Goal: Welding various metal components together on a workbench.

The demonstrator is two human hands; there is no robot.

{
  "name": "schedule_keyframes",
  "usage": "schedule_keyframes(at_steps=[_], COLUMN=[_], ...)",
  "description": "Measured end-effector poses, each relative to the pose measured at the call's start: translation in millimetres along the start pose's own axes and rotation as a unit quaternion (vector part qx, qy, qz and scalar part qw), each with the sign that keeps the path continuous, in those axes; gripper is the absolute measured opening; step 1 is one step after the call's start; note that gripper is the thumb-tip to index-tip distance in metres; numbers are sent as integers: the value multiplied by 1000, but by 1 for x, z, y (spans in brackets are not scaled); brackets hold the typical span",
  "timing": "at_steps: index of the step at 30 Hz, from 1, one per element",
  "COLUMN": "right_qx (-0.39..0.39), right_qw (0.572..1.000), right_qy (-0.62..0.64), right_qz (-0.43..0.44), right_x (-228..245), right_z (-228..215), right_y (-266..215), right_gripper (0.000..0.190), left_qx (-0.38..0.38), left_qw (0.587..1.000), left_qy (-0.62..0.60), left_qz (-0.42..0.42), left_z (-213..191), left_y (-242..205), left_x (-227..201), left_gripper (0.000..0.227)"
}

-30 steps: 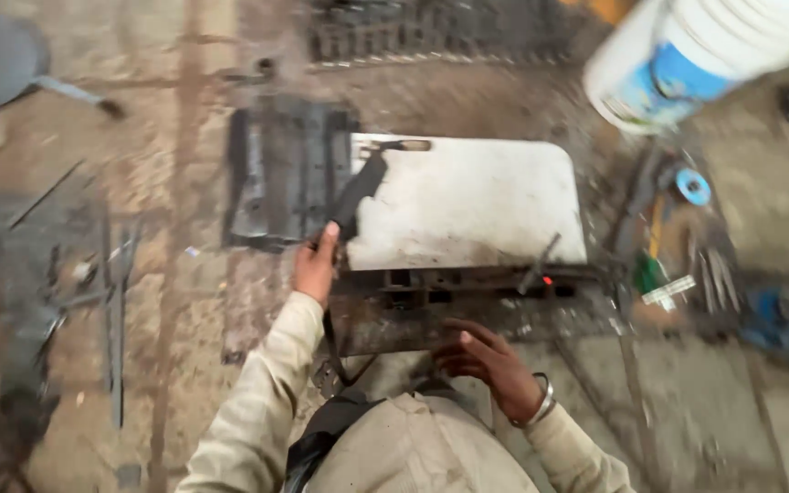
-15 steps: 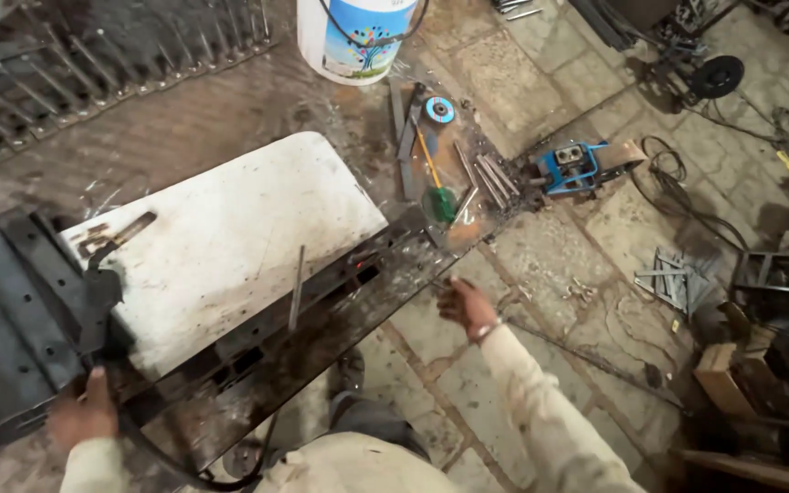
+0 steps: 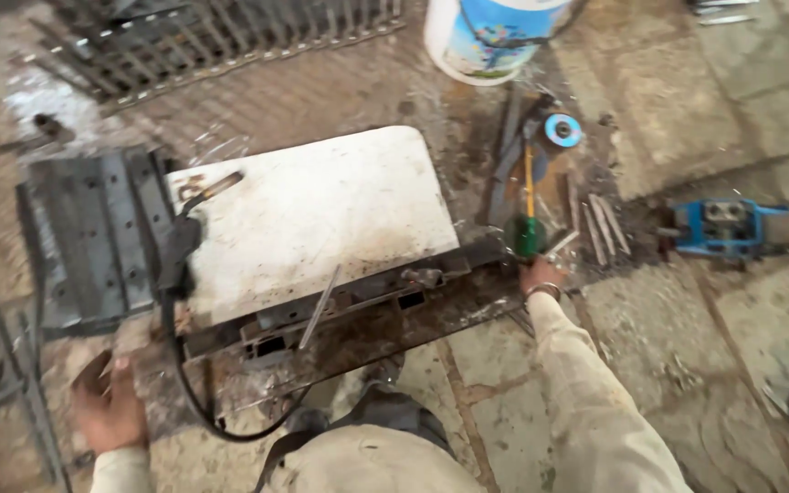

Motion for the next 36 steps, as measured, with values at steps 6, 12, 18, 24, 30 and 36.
schedule_keyframes(at_steps=[6,12,18,24,30,36], right_qx=[-39,-289,-227,-129,-75,-150], right_qw=[999,957,956,961,950,945], right_qy=[25,31,-13,87,176,88], right_qz=[26,-18,-186,-228,-247,-276], right_x=[-53,-73,63,282,437,523], right_z=[16,-127,-297,-353,-338,-329], right_y=[3,-55,-194,-311,-357,-360], right_gripper=[39,29,17,13,16,13], left_qx=[10,47,177,355,482,540], left_qw=[998,993,979,917,864,817], left_qy=[-57,-100,-11,36,2,-95], left_qz=[29,47,101,179,143,176], left_z=[13,17,30,61,55,57], left_y=[-4,-1,-3,10,29,32], left_x=[-25,-92,-137,-109,-89,-121], left_gripper=[49,41,45,54,59,52])
Point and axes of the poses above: each hand's wrist, its own y-axis towards the middle knuckle, its own z-axis out of the palm, x = y × z, the point moved 4 cm from there along y, towards the middle knuckle, and after that the axes turned 11 degrees about -z, right-handed, at the moved point
